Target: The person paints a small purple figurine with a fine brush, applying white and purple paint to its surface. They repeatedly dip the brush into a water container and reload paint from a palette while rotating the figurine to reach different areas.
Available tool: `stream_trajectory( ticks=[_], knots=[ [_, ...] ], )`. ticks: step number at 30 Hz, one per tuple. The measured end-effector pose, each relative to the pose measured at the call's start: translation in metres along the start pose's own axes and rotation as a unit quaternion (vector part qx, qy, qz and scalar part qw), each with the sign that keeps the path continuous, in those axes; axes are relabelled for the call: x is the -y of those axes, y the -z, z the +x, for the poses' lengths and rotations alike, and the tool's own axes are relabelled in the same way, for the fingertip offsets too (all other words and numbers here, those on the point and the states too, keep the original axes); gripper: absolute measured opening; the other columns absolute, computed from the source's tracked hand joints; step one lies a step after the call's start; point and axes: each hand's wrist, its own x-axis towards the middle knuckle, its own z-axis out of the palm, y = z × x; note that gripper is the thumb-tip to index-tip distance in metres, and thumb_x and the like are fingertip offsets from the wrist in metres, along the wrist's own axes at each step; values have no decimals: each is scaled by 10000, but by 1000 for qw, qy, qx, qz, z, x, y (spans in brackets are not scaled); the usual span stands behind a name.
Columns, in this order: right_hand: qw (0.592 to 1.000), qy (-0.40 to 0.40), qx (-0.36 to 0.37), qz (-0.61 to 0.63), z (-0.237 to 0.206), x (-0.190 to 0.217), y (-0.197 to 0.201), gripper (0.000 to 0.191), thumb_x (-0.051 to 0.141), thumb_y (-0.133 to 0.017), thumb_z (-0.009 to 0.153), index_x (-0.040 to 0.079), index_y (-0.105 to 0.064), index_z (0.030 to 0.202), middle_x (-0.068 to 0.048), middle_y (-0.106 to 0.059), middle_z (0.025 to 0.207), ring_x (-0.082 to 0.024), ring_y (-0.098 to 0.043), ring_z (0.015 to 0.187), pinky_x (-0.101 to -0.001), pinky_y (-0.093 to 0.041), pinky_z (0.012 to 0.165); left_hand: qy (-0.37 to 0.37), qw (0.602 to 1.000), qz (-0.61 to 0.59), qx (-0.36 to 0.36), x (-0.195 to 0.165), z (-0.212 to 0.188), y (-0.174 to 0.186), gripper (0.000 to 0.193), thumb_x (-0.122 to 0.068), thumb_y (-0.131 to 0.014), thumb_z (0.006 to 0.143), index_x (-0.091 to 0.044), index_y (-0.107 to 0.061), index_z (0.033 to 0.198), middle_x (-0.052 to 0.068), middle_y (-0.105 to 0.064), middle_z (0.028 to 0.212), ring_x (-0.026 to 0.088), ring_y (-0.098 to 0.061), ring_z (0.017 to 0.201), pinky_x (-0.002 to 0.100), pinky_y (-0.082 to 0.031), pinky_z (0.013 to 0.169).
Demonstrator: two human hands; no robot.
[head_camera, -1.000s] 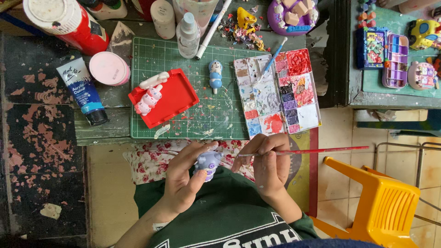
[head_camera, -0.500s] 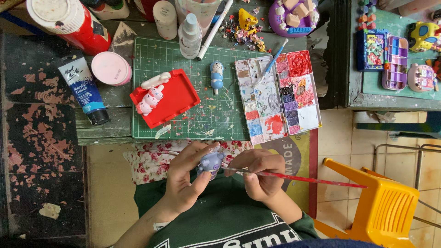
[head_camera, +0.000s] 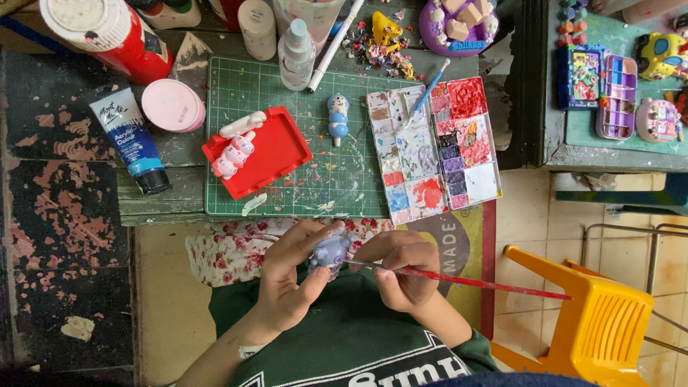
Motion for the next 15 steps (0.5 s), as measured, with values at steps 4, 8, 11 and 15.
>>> stream_trajectory(
  ticks=[4,8,11,15],
  knots=[
    [1000,-8,9,-11,-1,0,1,260,93,-605,992,54,-476,769,-186,-725,811,-271,-760,715,-358,-623,673,-4,1000,-6,-1,1,0,0,487,-132,-625,933,-9,-635,1404,111,-661,1196,179,-635,1049,308,-509,953],
    [1000,-11,5,-9,-1,0,1,269,98,-607,997,53,-461,775,-190,-728,827,-271,-761,725,-350,-622,673,-4,1000,-12,-5,1,1,-1,486,-134,-628,932,-4,-635,1400,113,-660,1195,182,-636,1046,310,-511,945],
    [1000,-10,-3,2,-1,1,1,277,94,-608,995,54,-450,771,-191,-725,827,-272,-763,724,-347,-623,668,-2,1000,-7,-4,1,0,-1,488,-130,-629,934,-2,-637,1405,108,-664,1180,178,-635,1036,307,-507,951],
    [1000,-6,5,-9,0,1,1,257,79,-600,986,50,-460,772,-193,-728,824,-265,-758,715,-349,-624,667,12,1000,-4,-1,0,-1,0,496,-128,-631,920,-9,-642,1402,102,-664,1148,164,-622,988,291,-502,902]
  ],
)
